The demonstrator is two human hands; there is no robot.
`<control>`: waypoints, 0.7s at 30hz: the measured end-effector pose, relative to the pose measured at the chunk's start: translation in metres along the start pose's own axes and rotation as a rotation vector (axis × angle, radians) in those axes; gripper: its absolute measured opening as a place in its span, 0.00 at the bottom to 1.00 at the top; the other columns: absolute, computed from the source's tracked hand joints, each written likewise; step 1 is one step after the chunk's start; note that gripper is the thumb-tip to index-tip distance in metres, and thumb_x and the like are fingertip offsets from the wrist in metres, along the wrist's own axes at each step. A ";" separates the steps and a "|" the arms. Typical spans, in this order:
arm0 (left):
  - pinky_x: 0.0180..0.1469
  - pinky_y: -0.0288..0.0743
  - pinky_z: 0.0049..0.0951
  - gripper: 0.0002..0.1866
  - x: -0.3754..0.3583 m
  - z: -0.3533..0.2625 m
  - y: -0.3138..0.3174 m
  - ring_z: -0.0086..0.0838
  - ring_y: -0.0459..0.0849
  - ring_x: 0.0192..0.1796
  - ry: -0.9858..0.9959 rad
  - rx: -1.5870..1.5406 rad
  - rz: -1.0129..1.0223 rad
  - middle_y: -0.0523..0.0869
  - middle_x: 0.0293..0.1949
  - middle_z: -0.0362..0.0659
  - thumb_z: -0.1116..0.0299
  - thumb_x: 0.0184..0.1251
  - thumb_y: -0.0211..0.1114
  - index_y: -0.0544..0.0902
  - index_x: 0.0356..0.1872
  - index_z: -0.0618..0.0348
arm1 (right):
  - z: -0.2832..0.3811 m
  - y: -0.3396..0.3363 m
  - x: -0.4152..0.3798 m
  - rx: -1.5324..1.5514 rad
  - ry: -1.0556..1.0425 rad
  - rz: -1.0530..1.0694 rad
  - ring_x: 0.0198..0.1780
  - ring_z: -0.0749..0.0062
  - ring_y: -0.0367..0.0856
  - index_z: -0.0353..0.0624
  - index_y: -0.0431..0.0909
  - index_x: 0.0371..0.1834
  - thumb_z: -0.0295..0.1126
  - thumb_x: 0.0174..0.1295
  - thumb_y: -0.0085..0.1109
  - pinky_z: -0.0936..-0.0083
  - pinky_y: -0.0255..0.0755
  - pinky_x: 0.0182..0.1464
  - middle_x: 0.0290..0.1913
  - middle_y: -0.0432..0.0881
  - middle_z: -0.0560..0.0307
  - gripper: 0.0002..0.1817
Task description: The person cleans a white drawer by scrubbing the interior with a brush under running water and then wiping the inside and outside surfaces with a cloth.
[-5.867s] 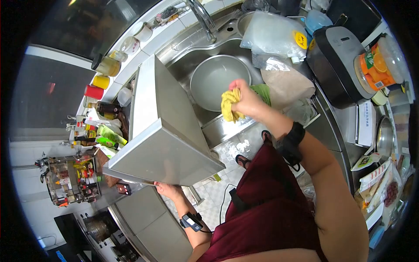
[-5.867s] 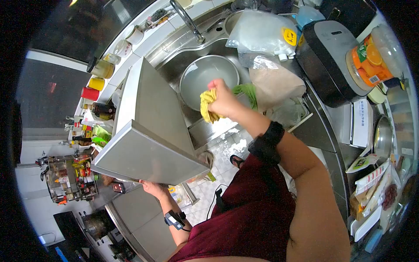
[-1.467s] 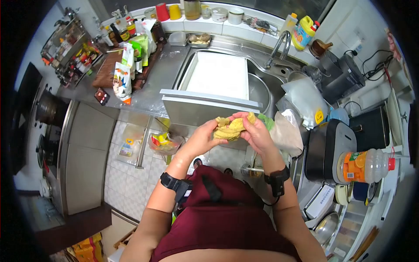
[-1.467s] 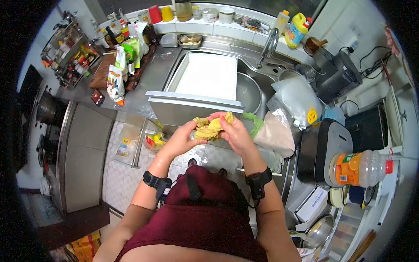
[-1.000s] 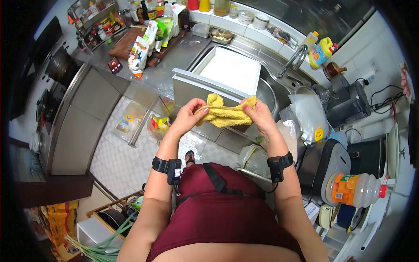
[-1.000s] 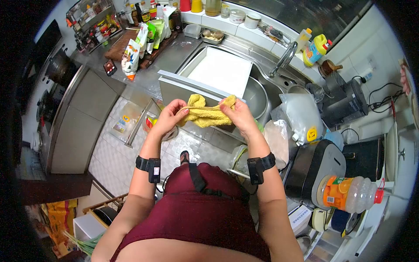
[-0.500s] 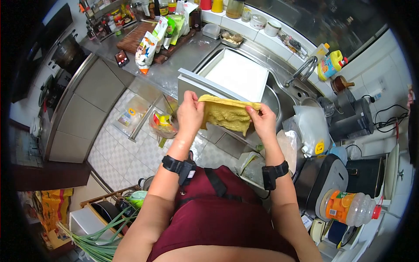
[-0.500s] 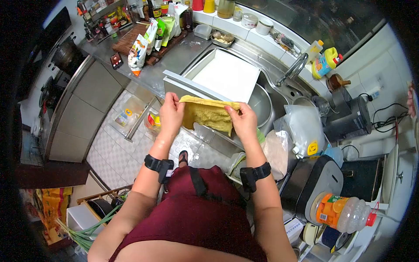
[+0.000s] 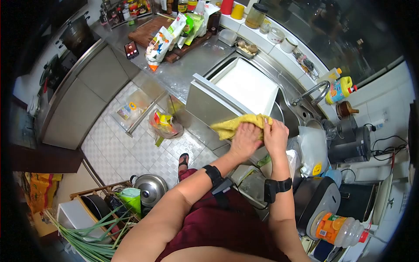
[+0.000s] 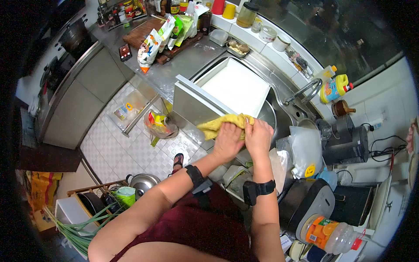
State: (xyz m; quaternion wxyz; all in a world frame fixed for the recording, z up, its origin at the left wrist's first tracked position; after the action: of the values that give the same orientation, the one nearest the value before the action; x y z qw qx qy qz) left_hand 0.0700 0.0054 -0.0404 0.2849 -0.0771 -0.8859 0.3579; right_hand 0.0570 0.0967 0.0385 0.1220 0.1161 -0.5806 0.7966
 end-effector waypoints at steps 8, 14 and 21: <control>0.69 0.48 0.52 0.20 0.053 0.100 -0.104 0.42 0.66 0.63 -0.024 0.294 -0.335 0.71 0.54 0.49 0.61 0.59 0.59 0.73 0.52 0.55 | 0.064 0.042 0.042 0.103 -0.169 0.045 0.43 0.55 0.78 0.42 0.80 0.41 0.37 0.58 0.54 0.60 0.65 0.52 0.37 0.82 0.50 0.13; 0.70 0.48 0.50 0.17 0.065 0.137 -0.140 0.43 0.67 0.63 -0.040 0.365 -0.376 0.72 0.54 0.49 0.60 0.67 0.51 0.74 0.51 0.57 | 0.120 0.084 0.088 0.112 -0.224 0.139 0.44 0.57 0.78 0.43 0.80 0.36 0.33 0.56 0.54 0.59 0.63 0.54 0.35 0.82 0.53 0.09; 0.68 0.52 0.51 0.18 0.059 0.097 -0.117 0.47 0.66 0.63 -0.020 0.247 -0.321 0.73 0.53 0.52 0.66 0.61 0.56 0.75 0.51 0.62 | 0.083 0.056 0.061 -0.019 -0.195 0.165 0.52 0.63 0.75 0.46 0.81 0.44 0.34 0.58 0.53 0.46 0.48 0.66 0.42 0.82 0.58 0.13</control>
State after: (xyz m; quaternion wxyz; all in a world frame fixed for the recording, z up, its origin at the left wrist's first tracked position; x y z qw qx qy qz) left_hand -0.0255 -0.1174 0.0090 0.3368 0.1042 -0.8390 0.4146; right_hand -0.0159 0.0048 0.0326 0.0001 0.1440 -0.6047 0.7834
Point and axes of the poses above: each hand's wrist, its own x-axis towards the middle knuckle, its own y-axis out of the palm, z = x × y, the point moved 7 cm from there along x, towards the middle knuckle
